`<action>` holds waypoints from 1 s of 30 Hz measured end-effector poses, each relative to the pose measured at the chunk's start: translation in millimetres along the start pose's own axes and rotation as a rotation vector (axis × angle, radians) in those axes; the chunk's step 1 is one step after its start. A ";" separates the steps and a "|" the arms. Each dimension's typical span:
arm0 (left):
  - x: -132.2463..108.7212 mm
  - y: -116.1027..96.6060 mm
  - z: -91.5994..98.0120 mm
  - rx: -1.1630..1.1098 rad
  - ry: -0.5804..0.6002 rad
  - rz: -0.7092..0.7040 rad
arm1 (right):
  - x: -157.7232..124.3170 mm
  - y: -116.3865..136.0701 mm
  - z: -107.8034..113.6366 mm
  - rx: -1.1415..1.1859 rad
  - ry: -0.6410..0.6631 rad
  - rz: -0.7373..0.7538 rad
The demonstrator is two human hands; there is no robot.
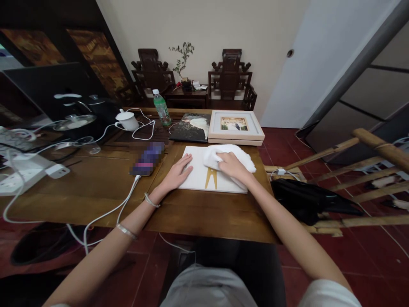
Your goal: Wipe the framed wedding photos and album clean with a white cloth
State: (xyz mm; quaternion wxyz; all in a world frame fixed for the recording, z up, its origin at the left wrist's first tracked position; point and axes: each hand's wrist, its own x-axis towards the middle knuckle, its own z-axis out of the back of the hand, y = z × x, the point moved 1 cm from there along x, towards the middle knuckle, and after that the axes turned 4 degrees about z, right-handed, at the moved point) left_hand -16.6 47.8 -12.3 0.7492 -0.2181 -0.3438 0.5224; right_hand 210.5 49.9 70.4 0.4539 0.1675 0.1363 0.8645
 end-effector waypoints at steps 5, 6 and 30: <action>1.1 2.1 -0.4 -0.005 -0.028 0.004 | 28.8 -5.5 -7.9 -0.113 -0.008 -0.051; 1.3 2.7 -0.5 -0.009 -0.033 0.006 | 34.8 -0.5 -11.7 -0.121 0.004 -0.050; 1.4 6.5 -0.9 0.007 -0.026 -0.021 | -20.6 -29.2 1.1 -0.101 -0.074 -0.075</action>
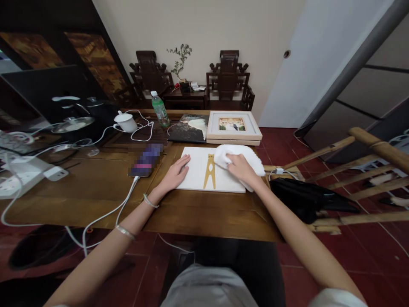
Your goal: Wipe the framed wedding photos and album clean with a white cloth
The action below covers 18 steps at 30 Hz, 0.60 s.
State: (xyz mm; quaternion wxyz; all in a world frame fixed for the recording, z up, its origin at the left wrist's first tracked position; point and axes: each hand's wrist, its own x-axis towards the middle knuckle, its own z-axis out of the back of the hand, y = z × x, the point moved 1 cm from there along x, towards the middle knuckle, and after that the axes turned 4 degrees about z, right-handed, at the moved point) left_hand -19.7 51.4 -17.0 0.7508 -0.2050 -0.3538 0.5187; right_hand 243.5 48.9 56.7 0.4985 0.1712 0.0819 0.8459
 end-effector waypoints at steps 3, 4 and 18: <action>-0.3 -0.3 0.5 0.000 0.006 0.001 | 12.4 -14.0 -7.2 -0.082 -0.058 -0.045; -0.4 -0.6 0.7 -0.001 0.007 0.003 | 12.3 -14.4 -9.0 -0.086 -0.055 -0.042; -6.7 -0.2 -0.5 0.098 -0.186 0.141 | -112.2 14.4 37.7 0.338 0.281 -0.019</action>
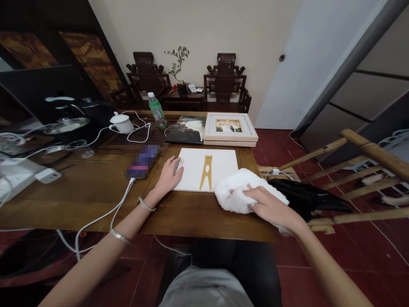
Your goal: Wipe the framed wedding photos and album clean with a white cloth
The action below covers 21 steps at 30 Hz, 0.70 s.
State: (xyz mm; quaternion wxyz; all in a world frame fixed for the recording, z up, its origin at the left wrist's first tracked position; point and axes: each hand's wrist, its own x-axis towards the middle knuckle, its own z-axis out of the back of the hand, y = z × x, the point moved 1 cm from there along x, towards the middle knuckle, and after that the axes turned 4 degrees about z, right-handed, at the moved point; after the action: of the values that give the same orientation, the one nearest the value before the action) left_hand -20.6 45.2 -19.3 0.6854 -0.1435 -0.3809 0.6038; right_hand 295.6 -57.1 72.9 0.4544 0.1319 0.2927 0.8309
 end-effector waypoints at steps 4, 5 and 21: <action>0.9 0.0 2.0 -0.073 -0.017 0.030 | 1.5 -18.3 -5.3 0.135 -0.075 -0.022; 1.5 0.2 3.2 -0.113 -0.013 0.054 | 3.0 -20.7 -7.9 0.160 -0.089 -0.021; -5.8 -57.5 47.2 -1.159 0.078 0.352 | 2.3 -5.3 -12.2 -0.074 -0.634 0.057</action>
State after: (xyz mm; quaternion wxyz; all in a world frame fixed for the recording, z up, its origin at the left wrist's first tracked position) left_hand -12.0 14.1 47.9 0.3992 -0.5761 -0.5928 0.3966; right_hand 292.0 -57.4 59.8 0.5039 0.3758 0.1023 0.7710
